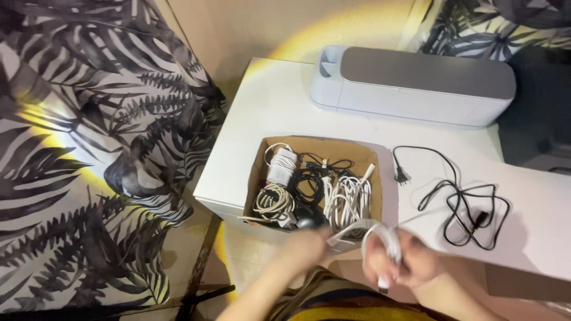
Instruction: The person winds a power cable and places it into a box containing other coiled cables, then opens a desk drawer to move small items like tapes and a lint roller around.
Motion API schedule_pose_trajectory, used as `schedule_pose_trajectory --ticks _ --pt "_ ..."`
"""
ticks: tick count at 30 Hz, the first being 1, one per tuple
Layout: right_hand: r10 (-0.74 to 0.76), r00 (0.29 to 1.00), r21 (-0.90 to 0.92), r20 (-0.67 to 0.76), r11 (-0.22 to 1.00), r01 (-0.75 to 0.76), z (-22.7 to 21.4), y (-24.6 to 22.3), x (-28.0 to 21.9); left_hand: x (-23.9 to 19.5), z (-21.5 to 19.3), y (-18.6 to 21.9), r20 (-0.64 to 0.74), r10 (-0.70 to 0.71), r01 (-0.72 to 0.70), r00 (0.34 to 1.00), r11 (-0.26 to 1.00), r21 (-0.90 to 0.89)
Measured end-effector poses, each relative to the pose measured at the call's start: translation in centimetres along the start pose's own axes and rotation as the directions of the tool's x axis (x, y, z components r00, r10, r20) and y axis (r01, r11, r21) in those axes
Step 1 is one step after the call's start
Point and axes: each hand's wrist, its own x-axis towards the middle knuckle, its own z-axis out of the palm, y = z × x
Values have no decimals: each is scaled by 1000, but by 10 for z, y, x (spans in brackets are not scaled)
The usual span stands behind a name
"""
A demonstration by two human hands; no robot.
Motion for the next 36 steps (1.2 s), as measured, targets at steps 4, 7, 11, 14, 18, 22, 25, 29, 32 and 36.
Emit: schedule_pose_trajectory --ticks 4,7,11,14,18,22,25,29,32,36 --pt "-264 931 -211 -251 954 213 -16 -2 15 0 43 5 136 172 -140 976 967 -215" --pt "-220 951 -940 -219 309 -145 -47 36 2 16 70 -21 -396 610 -511 686 792 335" --pt "336 824 -804 -457 240 -544 -48 56 -1 6 58 -36 -605 605 -544 517 778 314" --pt "574 741 -489 -348 563 -666 -45 48 3 -2 72 -30 -646 550 -721 529 693 -1" --pt "753 641 -204 -147 611 -764 -43 50 0 5 101 -32 -669 439 -780 599 508 -365" --pt "715 692 -62 -104 689 -722 -52 60 1 4 94 -42 -495 335 -552 802 731 -400" --pt "537 730 -438 -422 585 -683 -44 62 14 15 90 -45 -526 197 -440 827 810 -388" --pt "11 614 -496 -790 577 -649 -18 51 36 33 74 -42 -450 7 -360 893 613 -703" --pt "-376 603 -667 -704 641 -379 -46 47 32 45 61 -34 -457 2 -396 890 503 -768" --pt "-582 546 -789 -603 537 -299 -91 39 29 69 39 -22 -434 81 -407 897 531 -743"
